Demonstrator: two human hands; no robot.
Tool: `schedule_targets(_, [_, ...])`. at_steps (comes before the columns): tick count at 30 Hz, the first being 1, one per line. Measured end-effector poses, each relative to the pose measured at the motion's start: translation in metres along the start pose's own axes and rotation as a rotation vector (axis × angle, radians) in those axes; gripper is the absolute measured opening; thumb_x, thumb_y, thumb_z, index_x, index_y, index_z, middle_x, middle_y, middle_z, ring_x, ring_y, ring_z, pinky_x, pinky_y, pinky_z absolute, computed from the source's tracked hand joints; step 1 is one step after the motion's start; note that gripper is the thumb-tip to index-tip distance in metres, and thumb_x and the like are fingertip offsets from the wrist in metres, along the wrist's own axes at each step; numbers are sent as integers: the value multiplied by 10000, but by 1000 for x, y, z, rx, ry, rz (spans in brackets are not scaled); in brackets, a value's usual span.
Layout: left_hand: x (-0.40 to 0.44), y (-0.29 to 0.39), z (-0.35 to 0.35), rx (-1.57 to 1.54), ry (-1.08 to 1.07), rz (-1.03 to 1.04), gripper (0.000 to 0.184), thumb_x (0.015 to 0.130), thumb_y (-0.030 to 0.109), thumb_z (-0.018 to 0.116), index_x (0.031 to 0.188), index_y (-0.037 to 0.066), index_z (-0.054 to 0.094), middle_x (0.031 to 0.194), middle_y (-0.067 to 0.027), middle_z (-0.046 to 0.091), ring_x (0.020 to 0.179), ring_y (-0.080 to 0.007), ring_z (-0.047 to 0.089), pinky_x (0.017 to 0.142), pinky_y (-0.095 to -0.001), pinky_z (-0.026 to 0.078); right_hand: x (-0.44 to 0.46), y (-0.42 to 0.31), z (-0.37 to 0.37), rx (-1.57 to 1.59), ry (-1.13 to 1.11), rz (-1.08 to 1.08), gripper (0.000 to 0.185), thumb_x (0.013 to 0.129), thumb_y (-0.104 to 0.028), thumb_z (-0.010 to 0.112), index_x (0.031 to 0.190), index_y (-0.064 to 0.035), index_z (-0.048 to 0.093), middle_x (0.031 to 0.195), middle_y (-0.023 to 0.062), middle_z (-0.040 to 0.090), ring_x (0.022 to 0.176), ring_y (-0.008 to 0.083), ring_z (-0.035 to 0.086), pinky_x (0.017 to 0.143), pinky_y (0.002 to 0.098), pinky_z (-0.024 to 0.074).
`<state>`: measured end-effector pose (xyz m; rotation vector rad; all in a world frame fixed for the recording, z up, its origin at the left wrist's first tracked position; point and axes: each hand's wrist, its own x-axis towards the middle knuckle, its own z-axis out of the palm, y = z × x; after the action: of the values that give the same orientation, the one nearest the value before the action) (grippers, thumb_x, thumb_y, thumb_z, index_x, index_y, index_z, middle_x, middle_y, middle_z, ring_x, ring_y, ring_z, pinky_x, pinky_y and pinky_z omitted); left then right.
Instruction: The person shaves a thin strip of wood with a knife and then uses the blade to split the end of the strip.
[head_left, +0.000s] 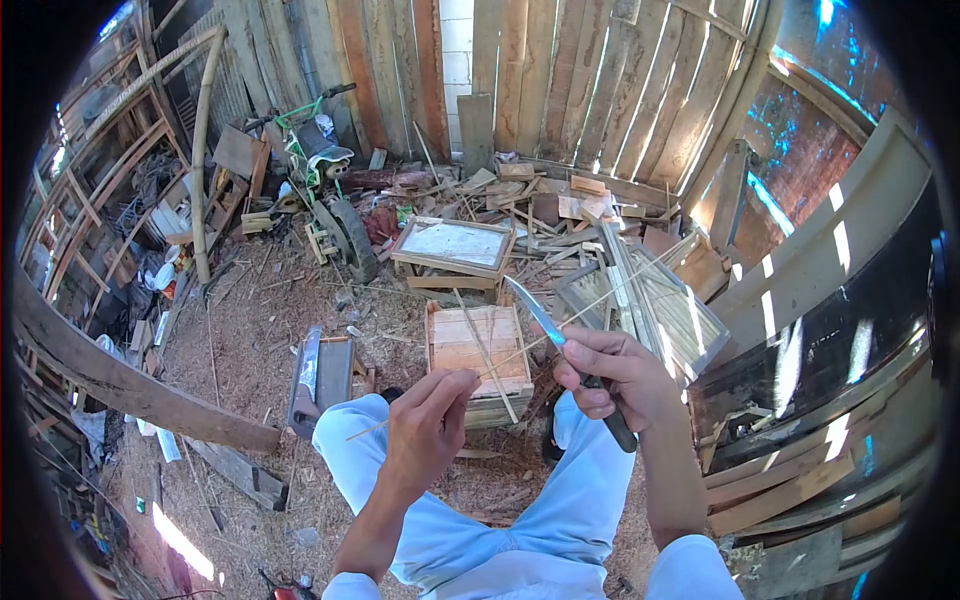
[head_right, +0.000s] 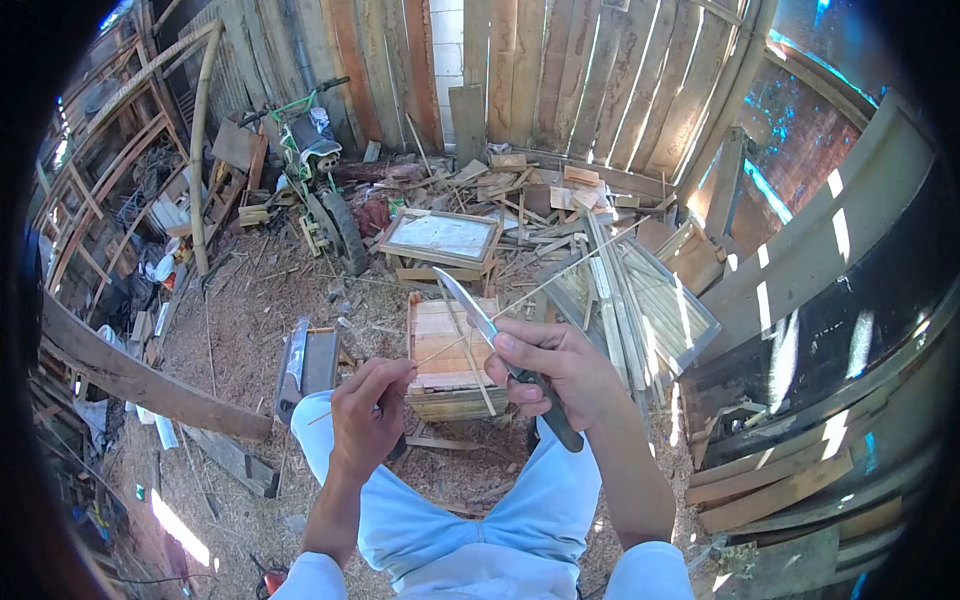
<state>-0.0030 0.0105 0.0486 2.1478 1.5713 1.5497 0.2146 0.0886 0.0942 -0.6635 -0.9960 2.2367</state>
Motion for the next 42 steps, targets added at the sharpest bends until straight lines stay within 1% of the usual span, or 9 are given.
schedule_targets(3, [3, 6, -1, -13, -11, -33, 138, 797, -62, 630, 910, 16, 614, 762, -105, 620, 611, -218, 595, 524, -293, 449, -1, -2, 2, -17, 1, -25, 232, 928, -166, 564, 1088, 1, 581, 760, 36, 574, 498, 42, 441, 392, 163, 318])
schedule_targets(5, [4, 10, -1, 1, -59, -73, 153, 787, -82, 606, 911, 6, 586, 802, -134, 612, 699, -306, 610, 597, -362, 479, 0, 1, 3, -40, 17, -48, 245, 928, -164, 563, 1105, 5, 582, 760, 37, 580, 498, 41, 440, 393, 167, 319])
schedule_targets(8, [5, 6, 3, 18, 9, -71, 124, 801, -53, 631, 905, 13, 617, 764, -105, 620, 614, -218, 593, 529, -291, 453, 2, 14, 15, -186, 27, -39, 271, 928, -163, 564, 1133, 13, 583, 779, 55, 607, 494, 46, 429, 399, 193, 328])
schedule_targets(13, [0, 3, 0, 15, 1, -58, 119, 806, -49, 627, 907, 13, 617, 776, -111, 625, 637, -236, 606, 545, -295, 461, 3, 5, 0, -139, 76, -73, 349, 923, -154, 567, 1241, -13, 539, 760, 48, 592, 498, 50, 432, 400, 186, 330])
schedule_targets(17, [0, 0, -2, -21, -4, -86, 122, 802, -75, 602, 897, 0, 585, 778, -135, 604, 667, -301, 600, 573, -348, 468, -2, -1, -5, -48, 97, -154, 306, 930, -156, 556, 1198, -9, 557, 762, 49, 592, 489, 53, 438, 393, 171, 326])
schedule_targets(20, [3, 2, 5, 14, 2, -37, 130, 790, -76, 622, 888, 6, 601, 777, -114, 623, 646, -253, 605, 559, -299, 466, 3, 14, 10, -198, 97, -45, 289, 936, -166, 552, 1172, -1, 565, 777, 36, 588, 501, 54, 445, 399, 182, 328])
schedule_targets(31, [-3, -1, -3, -17, -19, -44, 135, 801, -75, 604, 910, 4, 585, 751, -129, 587, 648, -294, 592, 560, -350, 463, -3, -5, -1, -166, 105, -148, 221, 928, -170, 566, 1036, 19, 604, 749, 42, 567, 505, 45, 431, 405, 177, 317])
schedule_targets(39, [-3, 0, -4, -16, -43, -84, 124, 811, -67, 607, 909, 6, 584, 728, -119, 578, 579, -263, 557, 507, -324, 429, -4, 1, 4, -220, 145, -101, 386, 937, -168, 544, 1279, 4, 494, 724, 38, 558, 480, 33, 416, 395, 154, 306])
schedule_targets(42, [-5, -4, -7, -28, 3, -93, 52, 831, -27, 620, 876, -2, 611, 721, -100, 598, 592, -193, 569, 533, -268, 434, -10, -18, -8, -152, 245, -265, 380, 937, -165, 542, 1277, -1, 500, 700, 33, 563, 468, 18, 401, 372, 142, 293])
